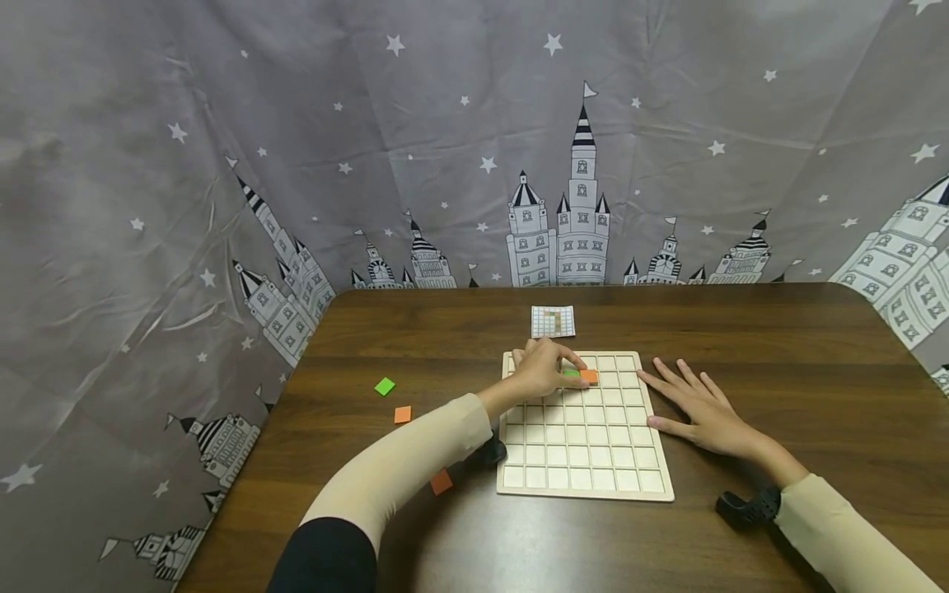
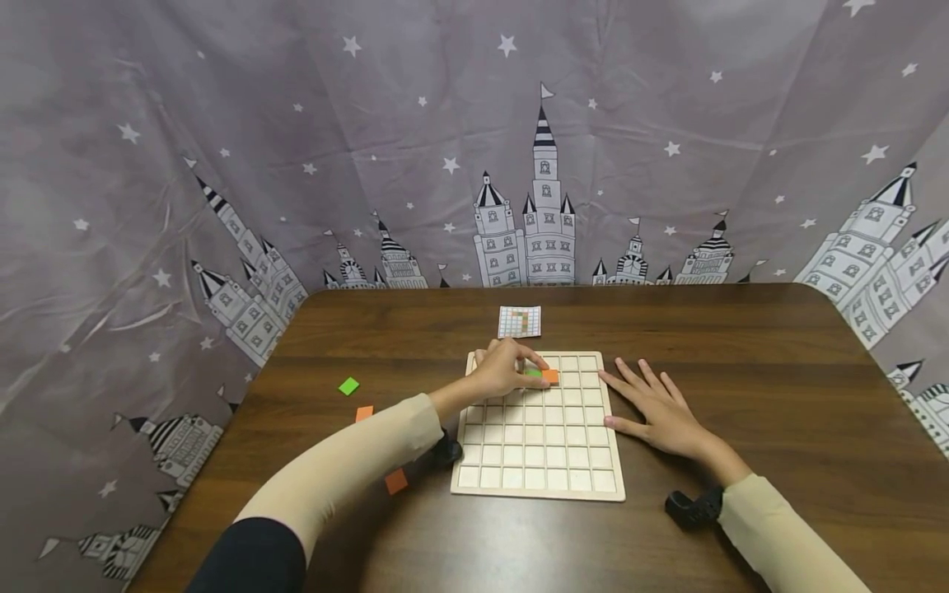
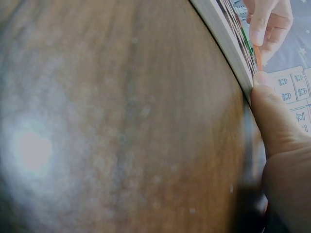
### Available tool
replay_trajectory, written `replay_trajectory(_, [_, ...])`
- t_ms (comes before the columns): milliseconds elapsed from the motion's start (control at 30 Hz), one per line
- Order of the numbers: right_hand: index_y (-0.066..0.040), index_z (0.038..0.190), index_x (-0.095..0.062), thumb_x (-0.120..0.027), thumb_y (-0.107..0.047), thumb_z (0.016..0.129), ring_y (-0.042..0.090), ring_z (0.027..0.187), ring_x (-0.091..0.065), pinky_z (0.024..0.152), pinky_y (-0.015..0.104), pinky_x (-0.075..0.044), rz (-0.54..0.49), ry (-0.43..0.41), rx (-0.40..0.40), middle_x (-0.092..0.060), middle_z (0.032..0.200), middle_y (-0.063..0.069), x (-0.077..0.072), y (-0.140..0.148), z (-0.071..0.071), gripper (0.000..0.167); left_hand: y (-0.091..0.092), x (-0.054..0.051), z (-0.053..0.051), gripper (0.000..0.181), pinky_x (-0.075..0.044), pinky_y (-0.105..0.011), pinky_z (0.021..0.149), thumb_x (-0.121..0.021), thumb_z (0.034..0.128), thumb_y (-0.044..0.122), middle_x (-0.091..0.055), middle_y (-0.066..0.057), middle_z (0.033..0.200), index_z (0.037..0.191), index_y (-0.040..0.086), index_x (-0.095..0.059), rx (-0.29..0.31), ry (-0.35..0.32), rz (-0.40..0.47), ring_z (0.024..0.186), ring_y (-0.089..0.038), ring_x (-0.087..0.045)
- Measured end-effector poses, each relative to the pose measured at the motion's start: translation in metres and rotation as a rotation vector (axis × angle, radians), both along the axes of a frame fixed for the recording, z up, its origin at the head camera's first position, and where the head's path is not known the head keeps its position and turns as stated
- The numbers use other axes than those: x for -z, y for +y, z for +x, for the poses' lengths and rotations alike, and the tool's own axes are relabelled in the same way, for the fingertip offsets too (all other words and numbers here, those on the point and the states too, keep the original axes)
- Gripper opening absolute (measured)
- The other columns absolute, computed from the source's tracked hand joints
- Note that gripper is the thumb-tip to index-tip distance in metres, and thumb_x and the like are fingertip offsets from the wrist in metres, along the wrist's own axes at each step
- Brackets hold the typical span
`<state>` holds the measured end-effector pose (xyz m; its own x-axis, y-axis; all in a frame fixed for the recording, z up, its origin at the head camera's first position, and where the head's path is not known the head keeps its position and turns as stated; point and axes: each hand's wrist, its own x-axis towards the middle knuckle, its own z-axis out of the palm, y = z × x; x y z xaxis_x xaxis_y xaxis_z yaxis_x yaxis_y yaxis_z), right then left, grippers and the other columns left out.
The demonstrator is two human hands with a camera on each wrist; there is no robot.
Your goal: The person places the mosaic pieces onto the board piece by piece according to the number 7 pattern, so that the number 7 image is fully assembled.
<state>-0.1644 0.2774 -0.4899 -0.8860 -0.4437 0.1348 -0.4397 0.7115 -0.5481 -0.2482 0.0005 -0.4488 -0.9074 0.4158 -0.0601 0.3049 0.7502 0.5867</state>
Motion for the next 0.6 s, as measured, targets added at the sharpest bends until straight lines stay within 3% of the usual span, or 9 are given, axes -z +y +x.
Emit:
replay_trajectory(167, [-0.023,0.156,-0.035,-0.067,-0.038,0.095,0.054,0.144,-0.010,0.110,0.069,-0.001,-0.013,0.036,0.000,-0.024,0.160,0.024,0.005,0.001,-0.001,0.071,-0.001,-0.001,0.001,0.022,-0.022,-0.049,0.089,-0.083,0.0791,0.038,-0.051,0.002,0.063,0.098,0.029,-0.080,0.024,-0.007,0.013,0.095,-0.019,-0.045])
replay_trajectory(400, [-0.019,0.156,-0.035,-0.065,-0.039,0.096,0.054,0.144,-0.008,0.109,0.070,-0.002,0.018,-0.014,0.011,-0.021,0.160,0.024,0.000,0.000,0.001,0.070,-0.002,0.001,-0.001,0.027,-0.022,-0.044,0.083,-0.085,0.0774,0.039,-0.054,0.005,0.064,0.101,0.028,-0.080,0.048,0.009,0.004,0.088,-0.018,-0.043])
replay_trajectory(600, [-0.020,0.157,-0.033,-0.064,-0.039,0.097,0.053,0.145,-0.006,0.109,0.070,-0.002,0.039,-0.041,0.012,-0.019,0.161,0.024,-0.005,-0.001,0.000,0.070,-0.001,0.003,-0.002,0.027,-0.021,-0.041,0.082,-0.085,0.0757,0.041,-0.054,0.006,0.066,0.100,0.030,-0.079,0.033,0.020,-0.011,0.090,-0.016,-0.043])
